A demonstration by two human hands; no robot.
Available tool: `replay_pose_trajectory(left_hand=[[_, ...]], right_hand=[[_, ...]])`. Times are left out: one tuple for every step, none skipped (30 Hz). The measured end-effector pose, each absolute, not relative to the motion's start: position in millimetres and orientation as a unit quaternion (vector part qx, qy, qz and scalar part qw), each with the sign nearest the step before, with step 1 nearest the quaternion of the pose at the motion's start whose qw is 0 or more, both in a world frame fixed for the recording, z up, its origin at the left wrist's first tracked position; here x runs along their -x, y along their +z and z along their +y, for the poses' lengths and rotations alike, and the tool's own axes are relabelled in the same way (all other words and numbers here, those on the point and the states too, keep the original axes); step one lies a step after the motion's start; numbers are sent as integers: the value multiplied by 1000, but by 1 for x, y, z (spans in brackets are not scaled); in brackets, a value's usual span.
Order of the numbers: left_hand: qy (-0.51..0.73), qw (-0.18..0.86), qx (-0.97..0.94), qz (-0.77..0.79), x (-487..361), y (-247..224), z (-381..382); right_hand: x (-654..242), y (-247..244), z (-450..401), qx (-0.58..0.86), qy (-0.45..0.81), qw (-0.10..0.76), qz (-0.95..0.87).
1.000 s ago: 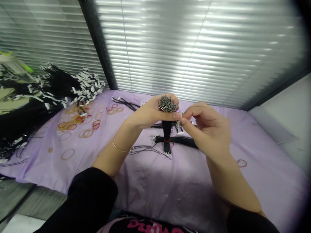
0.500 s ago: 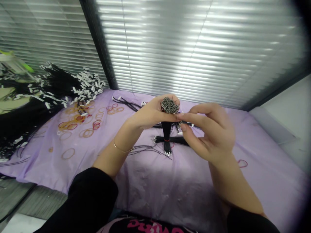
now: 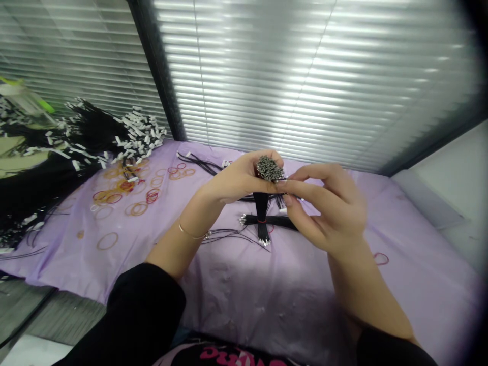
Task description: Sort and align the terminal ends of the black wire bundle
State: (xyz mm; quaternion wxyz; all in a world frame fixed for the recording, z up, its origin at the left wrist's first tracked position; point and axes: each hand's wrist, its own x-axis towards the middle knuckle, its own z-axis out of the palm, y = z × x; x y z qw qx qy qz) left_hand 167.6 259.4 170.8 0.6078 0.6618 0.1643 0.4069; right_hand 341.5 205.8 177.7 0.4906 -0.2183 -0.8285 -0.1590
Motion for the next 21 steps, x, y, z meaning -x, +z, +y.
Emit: replay_pose_trajectory(left_hand=[[409, 607, -661, 168, -168, 171, 259], [411, 606, -658, 172, -168, 171, 258], [414, 607, -655, 175, -169, 172, 258], [416, 609, -651, 177, -169, 172, 257], [418, 611, -649, 177, -169, 172, 257], [418, 612, -647, 176, -169, 172, 258], [419, 613, -648, 173, -169, 172, 258], [420, 612, -649, 169, -169, 172, 259], [421, 609, -651, 165, -169, 172, 259], [423, 606, -654, 163, -169, 172, 259], [425, 601, -657, 162, -169, 172, 260], [428, 597, -659, 164, -169, 172, 259], [430, 592, -660, 168, -169, 173, 259], [432, 589, -661, 173, -169, 174, 258], [433, 587, -661, 177, -169, 174, 257], [432, 586, -662, 178, -170, 175, 256], [432, 585, -663, 179, -170, 175, 255], [432, 583, -665, 179, -171, 175, 254], [434, 580, -667, 176, -172, 174, 254], [437, 576, -669, 173, -174, 174, 254], [441, 570, -671, 173, -175, 173, 254]], right_hand=[[-341, 178, 206, 213, -156, 488, -832], [-341, 178, 206, 210, -155, 486, -834], [-341, 178, 206, 208, -156, 483, -836], [-341, 178, 207, 209, -157, 482, -836], [-341, 178, 207, 209, -159, 482, -836], [-341, 178, 207, 209, -159, 481, -837], [-341, 178, 207, 206, -159, 480, -837], [-341, 178, 208, 201, -160, 480, -839], [-342, 177, 208, 196, -161, 480, -840], [-342, 177, 208, 193, -164, 479, -840], [-342, 177, 209, 193, -168, 477, -841], [-342, 177, 209, 195, -171, 477, -840], [-341, 176, 209, 199, -173, 479, -837], [-341, 176, 209, 202, -175, 483, -834], [-340, 175, 209, 205, -176, 489, -829], [-339, 175, 208, 207, -175, 496, -825], [-338, 174, 207, 210, -173, 504, -819], [-337, 173, 207, 215, -170, 512, -814], [-336, 172, 206, 220, -165, 521, -808], [-335, 172, 205, 227, -159, 530, -801], [-334, 171, 205, 235, -151, 540, -794]])
